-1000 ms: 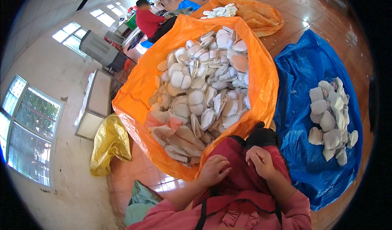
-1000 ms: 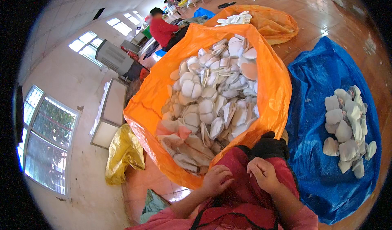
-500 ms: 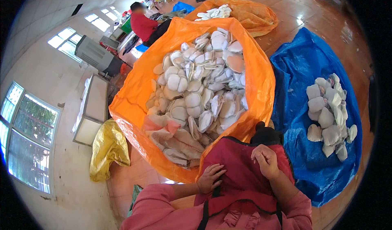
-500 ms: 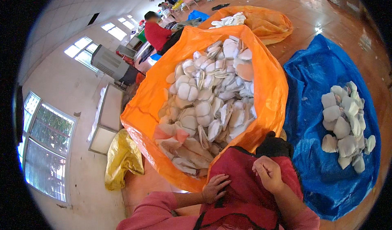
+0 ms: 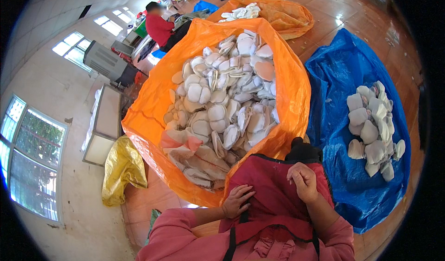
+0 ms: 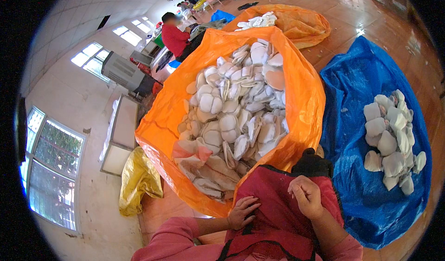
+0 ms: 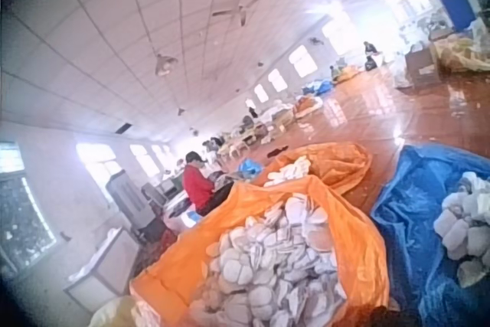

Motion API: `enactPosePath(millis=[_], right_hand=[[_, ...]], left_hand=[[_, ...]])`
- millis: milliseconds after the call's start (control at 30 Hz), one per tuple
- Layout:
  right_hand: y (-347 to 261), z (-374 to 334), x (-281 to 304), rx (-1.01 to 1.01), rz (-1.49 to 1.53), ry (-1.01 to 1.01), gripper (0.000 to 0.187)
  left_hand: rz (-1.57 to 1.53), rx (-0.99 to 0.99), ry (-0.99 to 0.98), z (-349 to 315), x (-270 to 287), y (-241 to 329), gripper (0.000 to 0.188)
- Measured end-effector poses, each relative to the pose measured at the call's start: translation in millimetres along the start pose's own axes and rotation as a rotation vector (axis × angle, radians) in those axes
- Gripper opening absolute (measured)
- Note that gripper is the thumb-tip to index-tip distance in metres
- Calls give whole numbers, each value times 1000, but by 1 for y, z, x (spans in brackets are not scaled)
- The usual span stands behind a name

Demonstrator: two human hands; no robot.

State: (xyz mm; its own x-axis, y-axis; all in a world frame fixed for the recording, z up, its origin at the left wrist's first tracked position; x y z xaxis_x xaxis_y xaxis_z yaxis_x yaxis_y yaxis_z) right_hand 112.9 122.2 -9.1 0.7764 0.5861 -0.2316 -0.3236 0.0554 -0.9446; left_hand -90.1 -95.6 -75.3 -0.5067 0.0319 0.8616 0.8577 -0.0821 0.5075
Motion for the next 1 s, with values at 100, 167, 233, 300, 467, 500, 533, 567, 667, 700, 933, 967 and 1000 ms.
enactPosePath(millis=[100, 167, 233, 300, 467, 500, 533, 567, 667, 700, 933, 967, 1000], right_hand=[[-1, 1, 0, -1, -2, -7, 22], [-2, 1, -1, -2, 7, -9, 22], [1, 0, -1, -9, 23, -9, 22], [2, 0, -1, -11, 31, -15, 22], [-2, 1, -2, -21, 3, -21, 22], [-1, 1, -3, -25, 3, -20, 23], [0, 0, -4, -29, 3, -20, 24], [0, 0, -4, -32, 4, -19, 26], [2, 0, -4, -23, -9, -26, 26], [3, 0, -4, -20, -12, -28, 24], [3, 0, -5, -25, 39, -20, 22], [3, 0, -5, -27, 45, -19, 22], [3, 0, -5, -27, 45, -17, 22]], left_hand=[[-3, 22, -13, 0, 0, 0, 54], [-7, 15, 1, 0, -1, 0, 54], [-4, 13, 5, 0, -2, 0, 54], [5, 11, -1, 1, -1, -1, 54], [-10, 2, 15, 1, 1, 0, 54], [-10, 6, 13, 2, 2, 1, 54], [-16, 4, 15, 1, 1, 1, 54], [-20, 2, 16, 0, 0, -1, 53], [-23, 3, 17, -1, -2, -3, 53], [-24, 4, 16, -2, -3, -3, 54], [-4, 3, 13, -1, -2, -4, 54], [-1, 0, 14, -2, -2, -4, 54], [1, -4, 15, -1, -2, -4, 53]])
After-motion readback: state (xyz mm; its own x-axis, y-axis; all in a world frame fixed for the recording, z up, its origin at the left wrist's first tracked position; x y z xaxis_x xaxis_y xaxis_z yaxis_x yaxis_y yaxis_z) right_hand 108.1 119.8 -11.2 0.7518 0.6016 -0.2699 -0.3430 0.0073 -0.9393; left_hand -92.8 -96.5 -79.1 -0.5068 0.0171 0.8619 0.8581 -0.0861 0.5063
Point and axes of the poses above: each hand's wrist, its own z-axis towards the middle knuckle, its own x-axis out of the back of the hand, y = z × x, the point moved 3 cm from there along z, towards the middle knuckle, and after that the axes turned 6 degrees about y, right-handed, at the moved point
